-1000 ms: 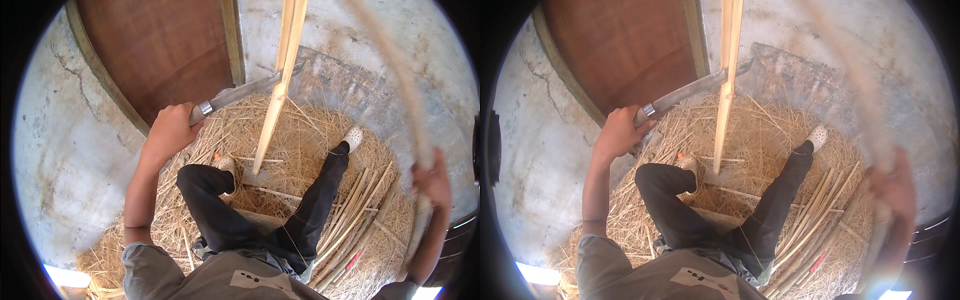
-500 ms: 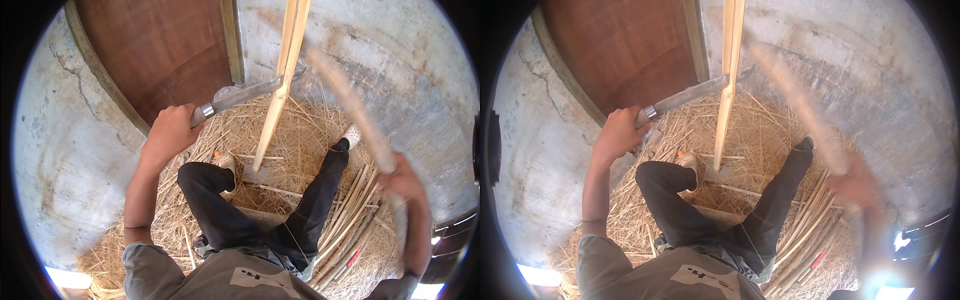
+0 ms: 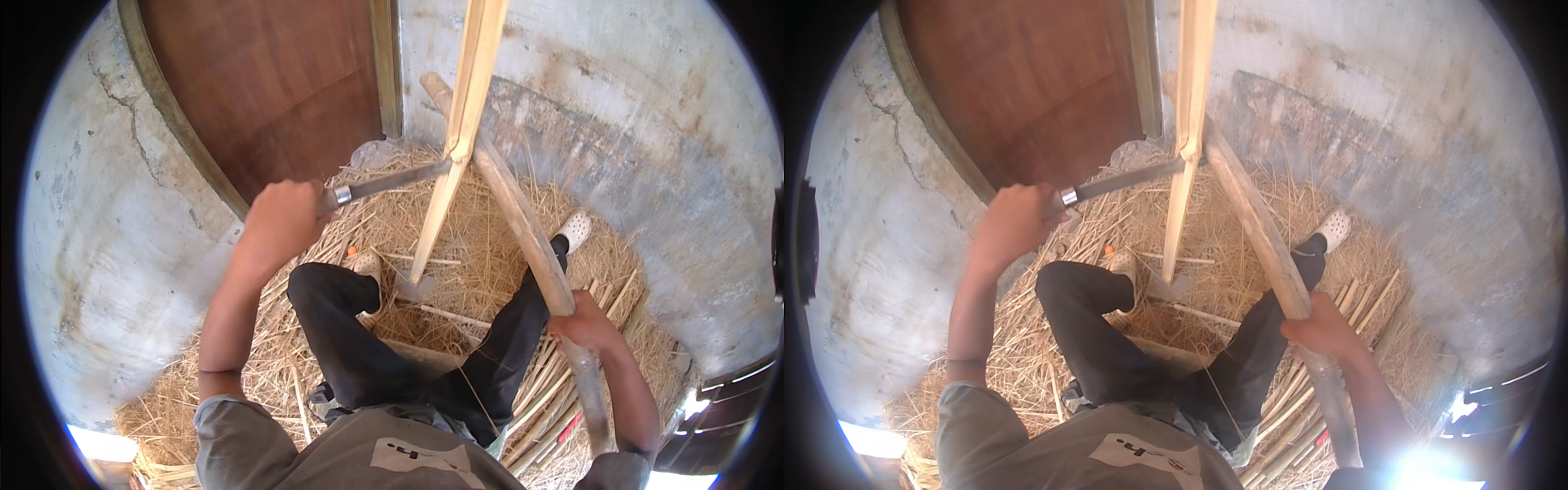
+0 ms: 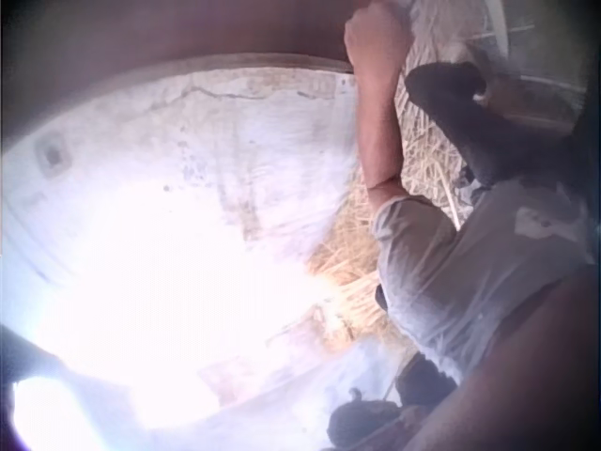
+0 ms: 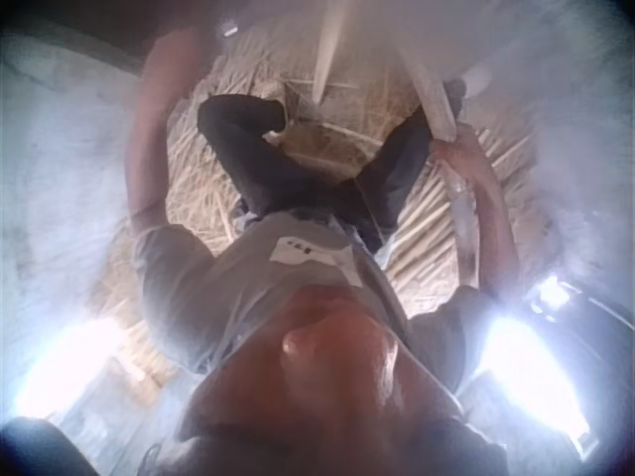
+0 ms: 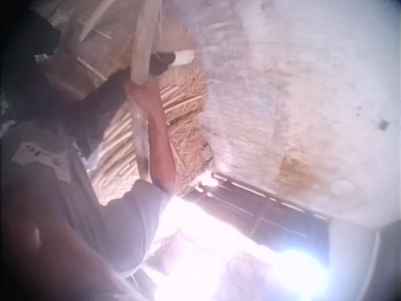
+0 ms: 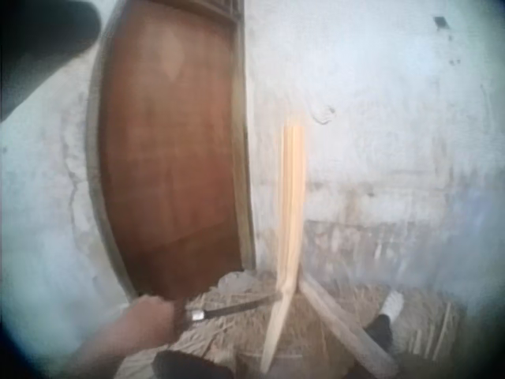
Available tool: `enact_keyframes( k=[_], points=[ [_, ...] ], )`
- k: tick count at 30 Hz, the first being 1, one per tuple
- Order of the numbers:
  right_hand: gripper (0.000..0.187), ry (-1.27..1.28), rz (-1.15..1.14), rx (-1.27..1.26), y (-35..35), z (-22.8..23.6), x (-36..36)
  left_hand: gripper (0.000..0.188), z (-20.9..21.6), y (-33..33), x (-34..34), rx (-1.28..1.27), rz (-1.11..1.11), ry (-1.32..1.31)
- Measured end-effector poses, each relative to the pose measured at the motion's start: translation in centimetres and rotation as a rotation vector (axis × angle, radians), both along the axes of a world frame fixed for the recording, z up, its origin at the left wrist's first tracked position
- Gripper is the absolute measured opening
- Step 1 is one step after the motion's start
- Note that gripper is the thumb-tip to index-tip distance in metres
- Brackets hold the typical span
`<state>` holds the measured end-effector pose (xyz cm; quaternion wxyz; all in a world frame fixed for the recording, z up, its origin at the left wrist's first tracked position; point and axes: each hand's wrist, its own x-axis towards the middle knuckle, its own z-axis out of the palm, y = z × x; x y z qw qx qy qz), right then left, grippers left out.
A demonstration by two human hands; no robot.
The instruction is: The person sits on a bed of straw and uses a curved machete to split long bamboo poles into thin strips. They hold the bamboo vertically and strike it with a wooden stick to drive the blade through, repeating the process to create multiple slats.
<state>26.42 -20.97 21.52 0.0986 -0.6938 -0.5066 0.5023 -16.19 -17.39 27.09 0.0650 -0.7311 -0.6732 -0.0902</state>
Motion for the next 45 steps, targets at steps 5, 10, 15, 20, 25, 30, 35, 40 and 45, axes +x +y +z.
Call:
enact_keyframes(
  k=[5,10,15,20,25,30,35,40,45],
  points=[
    [0.056,-0.16,-0.262,0.409,-1.6,9.1,1.9,0.026,-3.5,0.6,-0.4,0.025,0.016,-0.081],
    [0.042,-0.015,-0.385,0.87,-0.3,11.4,4.0,0.027,-4.3,0.5,-0.6,0.015,0.036,-0.12],
    [0.057,-0.122,-0.086,0.27,1.6,-6.4,1.1,0.024,-5.7,0.8,0.5,-0.033,-0.025,-0.018],
    [0.038,0.143,-0.007,0.114,0.1,-5.8,-0.2,0.022,-11.2,-0.7,-1.0,-0.091,0.007,-0.102],
    [0.04,0.011,-0.263,0.457,0.5,2.0,3.0,0.027,-13.7,-0.8,-1.2,-0.057,0.063,-0.164],
    [0.034,0.013,-0.398,0.558,1.8,-1.9,-1.7,0.031,-14.6,-1.4,-1.0,-0.023,0.076,-0.205],
    [0.033,0.177,0.001,-0.088,0.6,-14.2,-2.4,0.034,-16.3,-2.4,-0.1,-0.158,0.061,-0.167],
    [0.037,0.126,-0.09,0.119,0.4,-9.0,-0.2,0.034,-20.7,-3.3,-0.5,-0.139,0.11,-0.209],
    [0.033,0.168,-0.134,0.508,1.5,-1.4,-0.3,0.039,-21.2,-4.4,0.5,-0.174,0.152,-0.298]
  ],
)
